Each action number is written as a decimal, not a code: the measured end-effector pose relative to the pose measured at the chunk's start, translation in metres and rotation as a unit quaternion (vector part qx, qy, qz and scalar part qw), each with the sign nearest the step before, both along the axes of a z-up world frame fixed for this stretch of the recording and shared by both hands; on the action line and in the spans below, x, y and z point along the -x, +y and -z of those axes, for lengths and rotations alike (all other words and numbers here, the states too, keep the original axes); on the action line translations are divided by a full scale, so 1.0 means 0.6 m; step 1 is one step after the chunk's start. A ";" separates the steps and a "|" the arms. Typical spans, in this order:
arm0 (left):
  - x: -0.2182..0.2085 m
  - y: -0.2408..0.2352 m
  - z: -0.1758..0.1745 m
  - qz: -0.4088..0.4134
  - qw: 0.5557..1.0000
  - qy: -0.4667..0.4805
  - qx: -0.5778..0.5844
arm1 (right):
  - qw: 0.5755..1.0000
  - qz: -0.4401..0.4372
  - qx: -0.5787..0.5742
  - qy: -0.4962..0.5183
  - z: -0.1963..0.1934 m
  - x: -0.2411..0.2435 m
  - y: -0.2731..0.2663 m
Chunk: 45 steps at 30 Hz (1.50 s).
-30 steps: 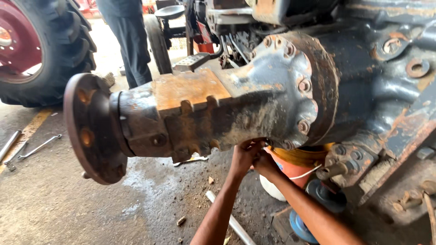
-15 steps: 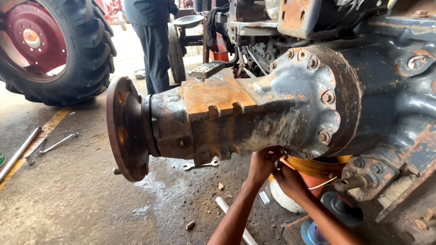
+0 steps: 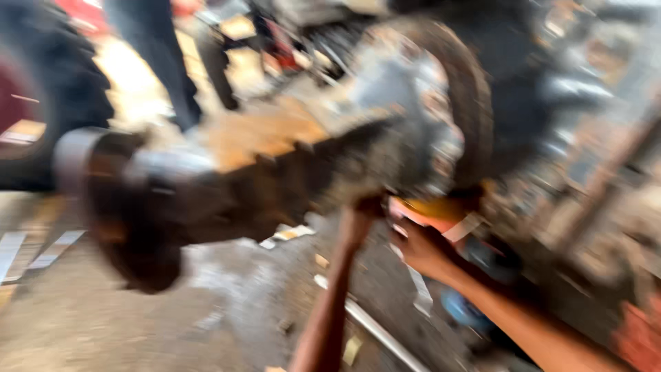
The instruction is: The person uses a wrench and their hands to loosen and remove a bolt from a large tractor component, then wipes the area and works on a small fitting.
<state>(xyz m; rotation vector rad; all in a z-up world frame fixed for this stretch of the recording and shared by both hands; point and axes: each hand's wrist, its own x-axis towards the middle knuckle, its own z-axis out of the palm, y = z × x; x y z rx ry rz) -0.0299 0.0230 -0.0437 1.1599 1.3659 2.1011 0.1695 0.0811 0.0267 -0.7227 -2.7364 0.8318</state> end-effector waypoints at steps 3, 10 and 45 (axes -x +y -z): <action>-0.027 0.008 -0.001 -0.043 0.999 0.002 -0.031 | 0.998 -0.026 -0.060 0.026 0.083 0.063 0.051; -0.100 0.007 -0.069 -0.151 0.988 0.018 0.025 | 0.991 -0.040 -0.050 0.115 0.202 0.190 0.129; -0.069 -0.024 -0.068 -0.100 0.995 -0.010 -0.014 | 0.979 -0.002 0.144 0.146 0.166 0.210 0.107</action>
